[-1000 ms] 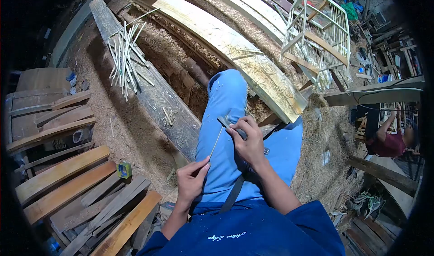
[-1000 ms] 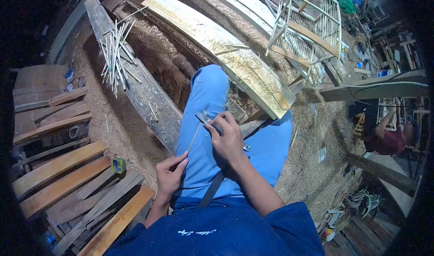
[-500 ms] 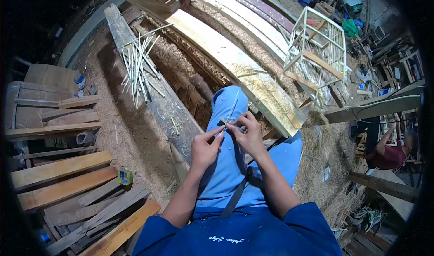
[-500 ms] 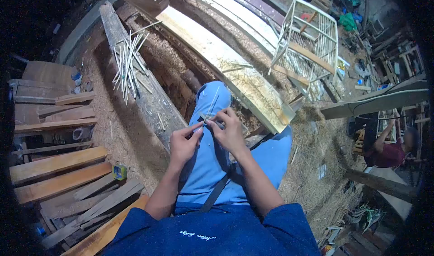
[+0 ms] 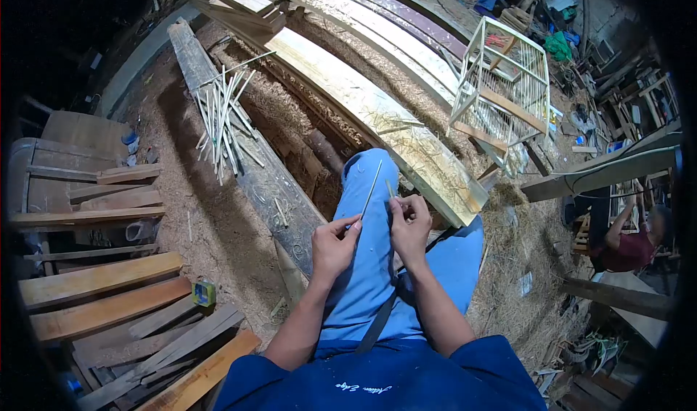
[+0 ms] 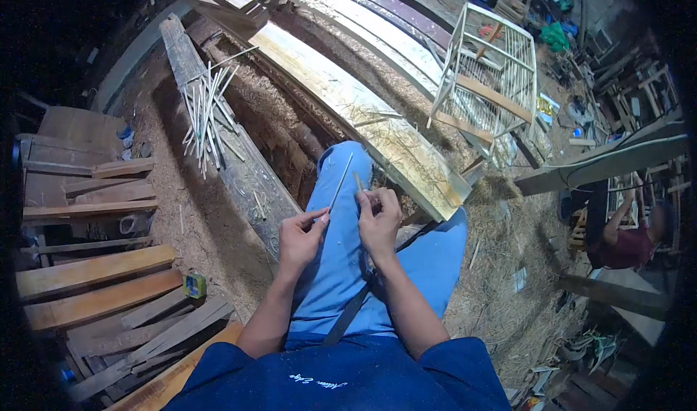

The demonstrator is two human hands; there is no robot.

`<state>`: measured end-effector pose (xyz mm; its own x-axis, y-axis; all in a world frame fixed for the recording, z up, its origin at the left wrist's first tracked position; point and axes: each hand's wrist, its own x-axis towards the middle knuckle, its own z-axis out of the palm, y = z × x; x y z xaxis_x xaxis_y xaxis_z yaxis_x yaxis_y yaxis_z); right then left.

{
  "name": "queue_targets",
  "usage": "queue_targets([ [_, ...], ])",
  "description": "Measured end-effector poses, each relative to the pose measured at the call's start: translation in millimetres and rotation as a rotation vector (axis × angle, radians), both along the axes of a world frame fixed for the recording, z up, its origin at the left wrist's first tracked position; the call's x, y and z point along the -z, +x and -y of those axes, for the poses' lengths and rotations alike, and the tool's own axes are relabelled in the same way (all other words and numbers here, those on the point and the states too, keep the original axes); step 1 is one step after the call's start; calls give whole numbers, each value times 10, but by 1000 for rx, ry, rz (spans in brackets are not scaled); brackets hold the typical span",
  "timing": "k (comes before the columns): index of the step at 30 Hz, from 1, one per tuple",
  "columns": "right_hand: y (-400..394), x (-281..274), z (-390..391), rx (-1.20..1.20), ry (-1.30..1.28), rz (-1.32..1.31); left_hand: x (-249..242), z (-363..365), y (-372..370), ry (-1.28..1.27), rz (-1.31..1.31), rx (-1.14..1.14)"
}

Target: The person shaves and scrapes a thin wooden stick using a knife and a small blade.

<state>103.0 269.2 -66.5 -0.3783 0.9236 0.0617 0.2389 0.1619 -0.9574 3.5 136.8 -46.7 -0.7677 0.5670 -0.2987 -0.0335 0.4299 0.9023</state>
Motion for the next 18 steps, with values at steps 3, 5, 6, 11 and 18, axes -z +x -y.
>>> queue_targets([
  [3,-15,-19,-9,-117,43,-6,-78,-47,-34,-4,41,19],
  [5,-44,-52,35,-267,85,-8,-150,-88,-53,-10,79,33],
  [6,-51,-86,40,-265,82,-8,-173,-110,-65,-16,109,44],
  [11,-49,-129,-21,-372,64,74,5,-64,-85,76,176,68],
  [18,-74,-64,-70,-305,78,86,-51,172,2,113,229,90],
])
